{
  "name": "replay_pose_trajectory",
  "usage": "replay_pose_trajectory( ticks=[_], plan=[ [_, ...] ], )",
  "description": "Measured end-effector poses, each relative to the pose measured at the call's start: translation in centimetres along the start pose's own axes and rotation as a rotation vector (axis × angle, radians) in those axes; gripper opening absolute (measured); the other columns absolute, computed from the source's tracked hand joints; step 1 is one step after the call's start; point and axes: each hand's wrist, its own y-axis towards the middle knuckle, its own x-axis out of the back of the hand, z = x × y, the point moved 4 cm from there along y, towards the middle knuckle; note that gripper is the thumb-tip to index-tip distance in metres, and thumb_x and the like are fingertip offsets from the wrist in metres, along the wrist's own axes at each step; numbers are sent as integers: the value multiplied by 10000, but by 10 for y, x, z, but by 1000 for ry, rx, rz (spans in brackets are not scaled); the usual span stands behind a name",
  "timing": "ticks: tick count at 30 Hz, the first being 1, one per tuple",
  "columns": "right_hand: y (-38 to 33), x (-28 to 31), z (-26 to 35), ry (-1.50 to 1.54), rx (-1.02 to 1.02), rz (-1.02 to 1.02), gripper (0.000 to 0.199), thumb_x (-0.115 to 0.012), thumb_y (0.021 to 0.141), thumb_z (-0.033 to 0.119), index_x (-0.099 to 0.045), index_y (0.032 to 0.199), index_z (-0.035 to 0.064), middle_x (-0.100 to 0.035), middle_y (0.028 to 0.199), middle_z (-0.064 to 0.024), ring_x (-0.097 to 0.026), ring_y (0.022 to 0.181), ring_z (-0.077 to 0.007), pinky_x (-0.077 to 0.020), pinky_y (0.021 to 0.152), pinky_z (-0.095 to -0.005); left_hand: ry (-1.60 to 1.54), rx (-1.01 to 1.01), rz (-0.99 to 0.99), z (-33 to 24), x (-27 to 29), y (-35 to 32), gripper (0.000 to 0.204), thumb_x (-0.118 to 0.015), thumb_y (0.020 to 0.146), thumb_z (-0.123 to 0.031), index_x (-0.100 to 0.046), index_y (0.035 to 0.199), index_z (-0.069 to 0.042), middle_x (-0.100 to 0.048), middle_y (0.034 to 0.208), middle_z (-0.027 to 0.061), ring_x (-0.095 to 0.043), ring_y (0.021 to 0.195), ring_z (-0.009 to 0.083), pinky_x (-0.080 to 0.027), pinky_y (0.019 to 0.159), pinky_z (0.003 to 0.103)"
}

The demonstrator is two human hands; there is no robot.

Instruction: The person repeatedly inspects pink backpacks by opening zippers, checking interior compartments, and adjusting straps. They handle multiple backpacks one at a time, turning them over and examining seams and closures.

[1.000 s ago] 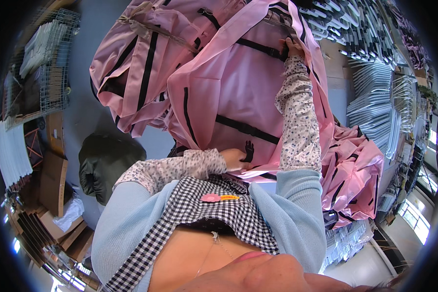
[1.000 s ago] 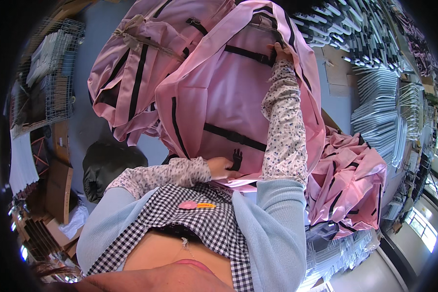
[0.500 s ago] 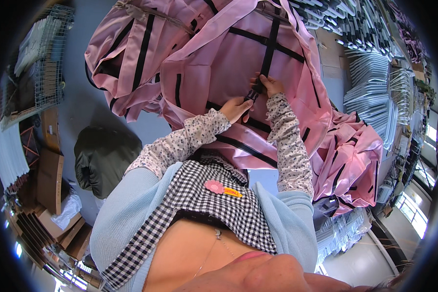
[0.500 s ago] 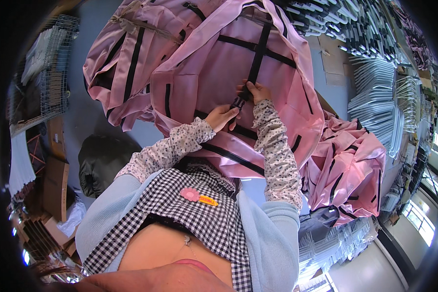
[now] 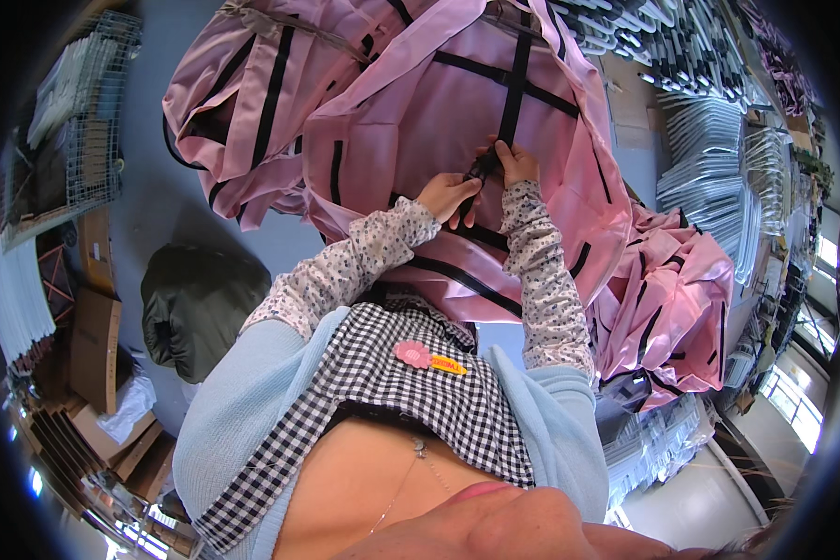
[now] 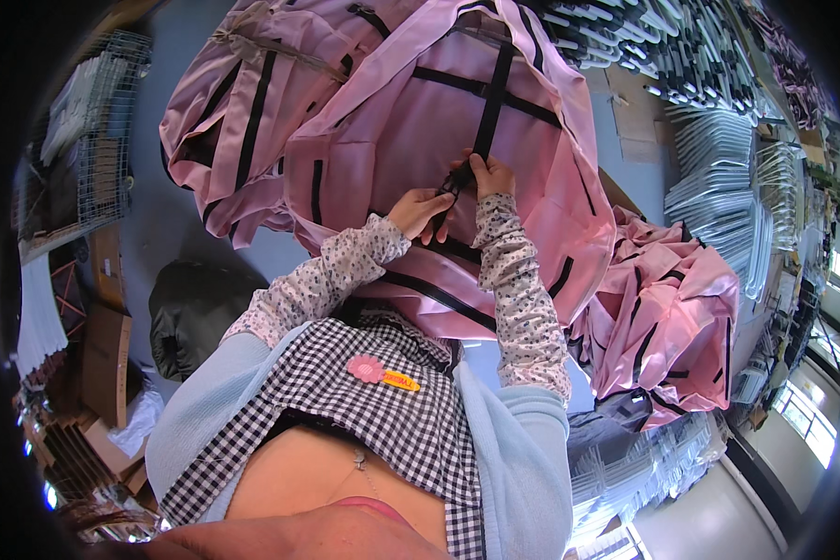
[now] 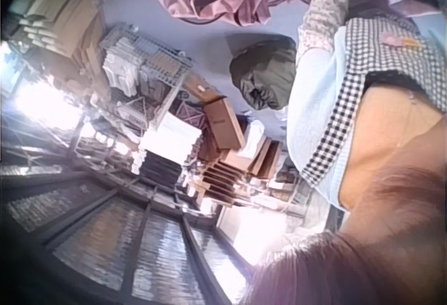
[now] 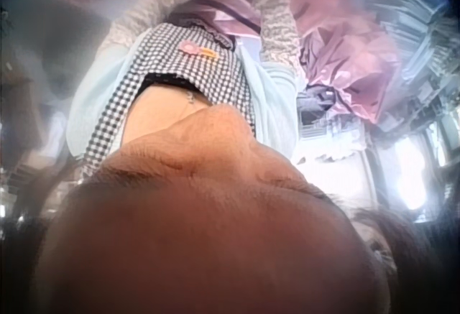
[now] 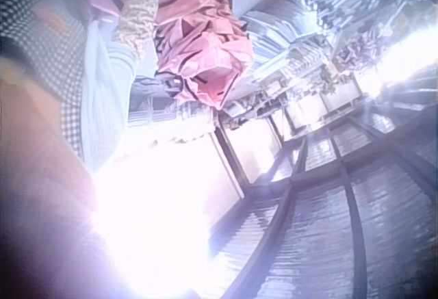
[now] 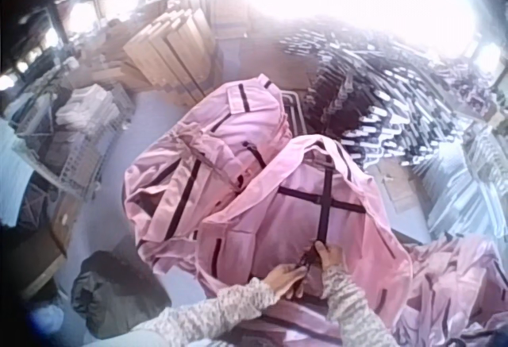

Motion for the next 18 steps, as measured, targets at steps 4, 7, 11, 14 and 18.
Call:
replay_pose_trajectory(
  ticks=[4,7,11,14,18],
  plan=[
    [2,7,-1,-25,32,48,292,-544,965,197,-584,1140,-33,-674,901,-127,-667,784,-225,-566,731,-337,164,38,114,-7,3,9,356,-496,959,-341,-560,835,-14,-596,553,90,-471,363,123,-349,361,247],
    [-4,-1,7,-111,54,48,279,-537,968,195,-598,1130,-23,-672,888,-110,-662,791,-205,-561,718,-326,185,61,143,-11,4,14,334,-502,952,-308,-567,819,-9,-597,552,91,-486,375,123,-356,367,246],
    [-8,-2,-3,-154,89,55,290,-533,965,196,-600,1139,-26,-676,904,-96,-660,800,-196,-545,747,-299,135,23,130,-15,0,15,332,-511,948,-306,-572,818,-7,-602,560,85,-518,396,132,-371,379,254],
    [-8,5,-7,-494,152,29,368,-543,959,225,-547,1221,-35,-660,1026,-113,-640,927,-224,-505,868,-315,272,-48,52,-11,0,14,346,-513,948,-319,-587,842,2,-644,640,96,-528,389,136,-380,374,268],
    [-81,-1,-6,-716,227,100,628,-637,871,348,-438,1371,24,-547,1261,-217,-543,1170,-331,-420,1000,-397,788,-419,226,-12,29,-15,509,-622,858,-406,-541,1186,-26,-647,1053,168,-658,865,221,-513,722,320]
  ],
)
